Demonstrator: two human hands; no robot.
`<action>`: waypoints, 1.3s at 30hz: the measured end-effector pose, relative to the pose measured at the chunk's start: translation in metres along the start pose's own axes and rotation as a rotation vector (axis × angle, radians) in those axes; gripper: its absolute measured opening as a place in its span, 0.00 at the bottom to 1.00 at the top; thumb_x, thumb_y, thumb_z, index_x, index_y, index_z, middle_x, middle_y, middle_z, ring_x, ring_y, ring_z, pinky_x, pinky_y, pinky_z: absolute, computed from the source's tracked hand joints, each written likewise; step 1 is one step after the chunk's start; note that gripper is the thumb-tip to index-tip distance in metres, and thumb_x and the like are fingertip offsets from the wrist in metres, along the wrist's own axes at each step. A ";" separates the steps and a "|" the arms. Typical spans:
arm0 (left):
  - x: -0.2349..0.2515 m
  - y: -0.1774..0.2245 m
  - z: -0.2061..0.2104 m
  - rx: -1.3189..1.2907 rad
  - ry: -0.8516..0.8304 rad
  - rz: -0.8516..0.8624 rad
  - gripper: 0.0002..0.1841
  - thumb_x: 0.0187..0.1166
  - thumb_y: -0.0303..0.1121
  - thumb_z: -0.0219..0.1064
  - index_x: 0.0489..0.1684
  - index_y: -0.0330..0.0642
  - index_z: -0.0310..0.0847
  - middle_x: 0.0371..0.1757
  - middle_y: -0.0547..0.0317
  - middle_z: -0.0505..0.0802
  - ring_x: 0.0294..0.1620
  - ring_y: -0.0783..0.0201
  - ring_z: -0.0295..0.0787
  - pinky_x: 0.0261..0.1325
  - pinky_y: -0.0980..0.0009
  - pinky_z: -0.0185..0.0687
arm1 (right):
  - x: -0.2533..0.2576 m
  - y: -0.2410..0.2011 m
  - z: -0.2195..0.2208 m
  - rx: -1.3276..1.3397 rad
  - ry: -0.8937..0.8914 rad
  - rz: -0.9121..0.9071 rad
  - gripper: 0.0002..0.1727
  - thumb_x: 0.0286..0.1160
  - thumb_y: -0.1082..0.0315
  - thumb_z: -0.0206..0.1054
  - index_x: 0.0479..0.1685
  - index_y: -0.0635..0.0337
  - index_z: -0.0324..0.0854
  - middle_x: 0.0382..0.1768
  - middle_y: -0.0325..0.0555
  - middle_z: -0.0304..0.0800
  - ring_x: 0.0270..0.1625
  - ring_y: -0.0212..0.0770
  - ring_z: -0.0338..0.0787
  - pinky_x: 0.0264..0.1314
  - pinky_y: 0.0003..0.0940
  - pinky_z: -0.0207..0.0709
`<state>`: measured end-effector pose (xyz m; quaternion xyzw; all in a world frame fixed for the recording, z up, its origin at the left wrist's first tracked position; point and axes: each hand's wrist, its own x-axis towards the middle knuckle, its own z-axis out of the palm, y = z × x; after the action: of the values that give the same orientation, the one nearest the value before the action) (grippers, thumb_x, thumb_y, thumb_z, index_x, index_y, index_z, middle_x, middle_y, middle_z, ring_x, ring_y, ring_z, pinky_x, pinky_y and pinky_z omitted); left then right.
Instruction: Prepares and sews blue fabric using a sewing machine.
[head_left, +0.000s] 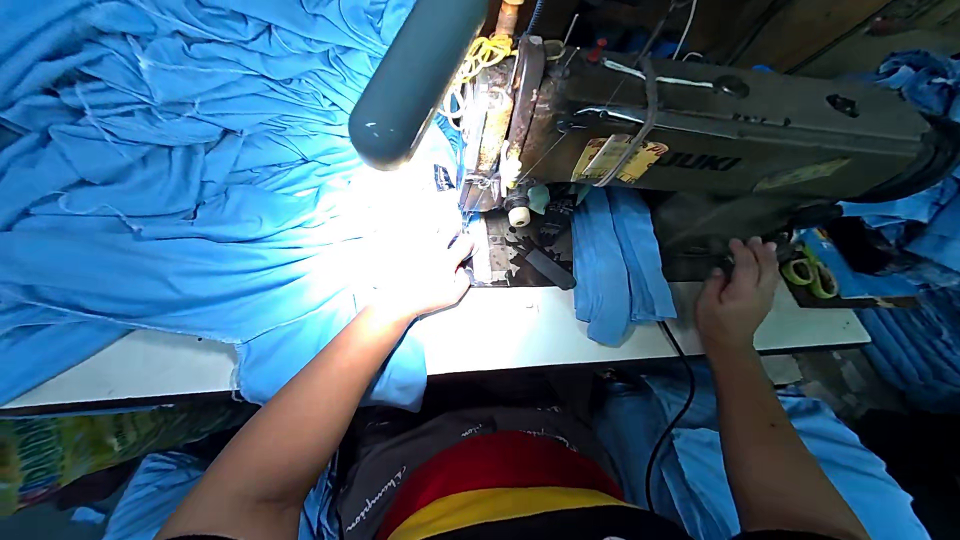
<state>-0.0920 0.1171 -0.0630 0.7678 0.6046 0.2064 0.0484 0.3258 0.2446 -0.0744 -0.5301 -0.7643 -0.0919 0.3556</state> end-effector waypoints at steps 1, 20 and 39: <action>0.000 -0.001 0.001 0.000 0.008 0.008 0.26 0.71 0.37 0.55 0.66 0.37 0.85 0.71 0.33 0.84 0.73 0.34 0.79 0.68 0.35 0.70 | 0.000 -0.003 -0.002 -0.025 -0.051 0.024 0.22 0.84 0.73 0.51 0.70 0.73 0.80 0.75 0.79 0.76 0.80 0.78 0.72 0.82 0.66 0.65; -0.001 0.001 0.005 0.016 -0.014 -0.035 0.28 0.74 0.39 0.54 0.71 0.40 0.83 0.77 0.34 0.80 0.78 0.35 0.75 0.72 0.36 0.69 | -0.004 -0.003 -0.004 0.040 0.068 0.080 0.35 0.77 0.66 0.59 0.85 0.75 0.62 0.87 0.84 0.49 0.88 0.82 0.55 0.88 0.66 0.53; 0.000 0.002 0.005 0.013 -0.019 -0.043 0.29 0.75 0.41 0.52 0.75 0.46 0.81 0.80 0.34 0.78 0.80 0.35 0.73 0.72 0.37 0.69 | 0.240 0.112 -0.058 0.246 -0.262 0.450 0.30 0.87 0.51 0.54 0.80 0.63 0.70 0.75 0.66 0.76 0.74 0.54 0.77 0.76 0.57 0.68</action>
<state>-0.0887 0.1175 -0.0671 0.7569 0.6218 0.1941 0.0533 0.4053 0.4401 0.0951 -0.6468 -0.6721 0.1518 0.3270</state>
